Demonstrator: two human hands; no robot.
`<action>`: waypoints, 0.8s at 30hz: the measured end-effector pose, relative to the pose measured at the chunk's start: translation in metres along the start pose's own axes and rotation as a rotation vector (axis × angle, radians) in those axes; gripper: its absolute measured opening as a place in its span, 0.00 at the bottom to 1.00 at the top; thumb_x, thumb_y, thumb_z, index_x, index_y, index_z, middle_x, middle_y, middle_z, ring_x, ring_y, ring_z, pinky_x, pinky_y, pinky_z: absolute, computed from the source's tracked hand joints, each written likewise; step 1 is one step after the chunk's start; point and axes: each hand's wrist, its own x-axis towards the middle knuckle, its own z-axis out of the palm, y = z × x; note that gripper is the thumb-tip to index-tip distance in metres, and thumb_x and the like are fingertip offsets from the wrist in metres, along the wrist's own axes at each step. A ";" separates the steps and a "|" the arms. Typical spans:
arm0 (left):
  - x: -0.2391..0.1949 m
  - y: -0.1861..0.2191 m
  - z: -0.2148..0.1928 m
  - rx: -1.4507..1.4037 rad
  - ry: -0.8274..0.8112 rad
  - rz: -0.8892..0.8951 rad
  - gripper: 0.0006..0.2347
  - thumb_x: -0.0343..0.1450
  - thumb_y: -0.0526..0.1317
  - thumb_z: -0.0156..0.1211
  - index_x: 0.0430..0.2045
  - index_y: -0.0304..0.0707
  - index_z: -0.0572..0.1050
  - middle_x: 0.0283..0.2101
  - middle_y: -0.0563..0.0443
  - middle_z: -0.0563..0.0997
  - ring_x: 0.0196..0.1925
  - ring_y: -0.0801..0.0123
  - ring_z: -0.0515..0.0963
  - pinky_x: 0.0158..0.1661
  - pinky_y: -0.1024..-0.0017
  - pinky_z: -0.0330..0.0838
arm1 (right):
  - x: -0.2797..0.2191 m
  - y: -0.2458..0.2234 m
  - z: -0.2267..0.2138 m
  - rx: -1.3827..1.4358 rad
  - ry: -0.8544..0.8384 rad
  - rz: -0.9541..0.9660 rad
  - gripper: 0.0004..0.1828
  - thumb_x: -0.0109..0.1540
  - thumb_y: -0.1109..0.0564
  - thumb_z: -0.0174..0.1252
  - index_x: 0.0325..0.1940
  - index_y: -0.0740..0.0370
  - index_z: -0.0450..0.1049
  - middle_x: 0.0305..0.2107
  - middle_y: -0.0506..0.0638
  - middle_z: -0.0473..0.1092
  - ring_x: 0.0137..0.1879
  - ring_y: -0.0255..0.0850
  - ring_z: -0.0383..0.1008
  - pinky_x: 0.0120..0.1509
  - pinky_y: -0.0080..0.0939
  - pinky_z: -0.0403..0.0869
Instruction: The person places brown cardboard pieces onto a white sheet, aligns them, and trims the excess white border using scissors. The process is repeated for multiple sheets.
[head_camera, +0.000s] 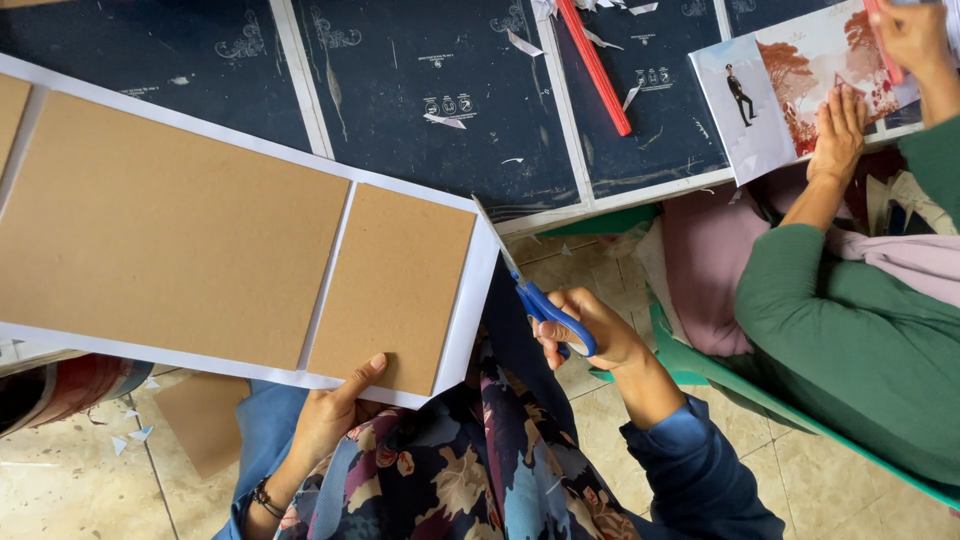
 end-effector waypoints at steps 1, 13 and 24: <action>0.000 0.000 0.000 0.000 -0.001 0.000 0.16 0.68 0.50 0.72 0.22 0.33 0.82 0.18 0.46 0.78 0.23 0.67 0.76 0.28 0.73 0.61 | 0.000 0.001 0.002 -0.001 0.000 0.000 0.21 0.59 0.46 0.70 0.28 0.65 0.71 0.19 0.58 0.73 0.20 0.47 0.76 0.23 0.37 0.70; 0.001 -0.002 -0.002 -0.048 -0.001 -0.023 0.16 0.67 0.49 0.72 0.22 0.29 0.83 0.15 0.41 0.77 0.18 0.63 0.76 0.25 0.73 0.62 | 0.001 0.006 0.015 0.034 0.118 0.048 0.22 0.58 0.54 0.72 0.22 0.57 0.62 0.25 0.55 0.72 0.18 0.46 0.77 0.22 0.38 0.72; 0.005 -0.007 -0.005 -0.112 -0.043 0.043 0.13 0.69 0.42 0.70 0.31 0.25 0.83 0.27 0.42 0.83 0.27 0.58 0.83 0.29 0.69 0.74 | 0.014 -0.003 0.020 0.019 0.069 0.011 0.24 0.59 0.51 0.70 0.20 0.56 0.61 0.14 0.57 0.72 0.17 0.46 0.75 0.22 0.39 0.68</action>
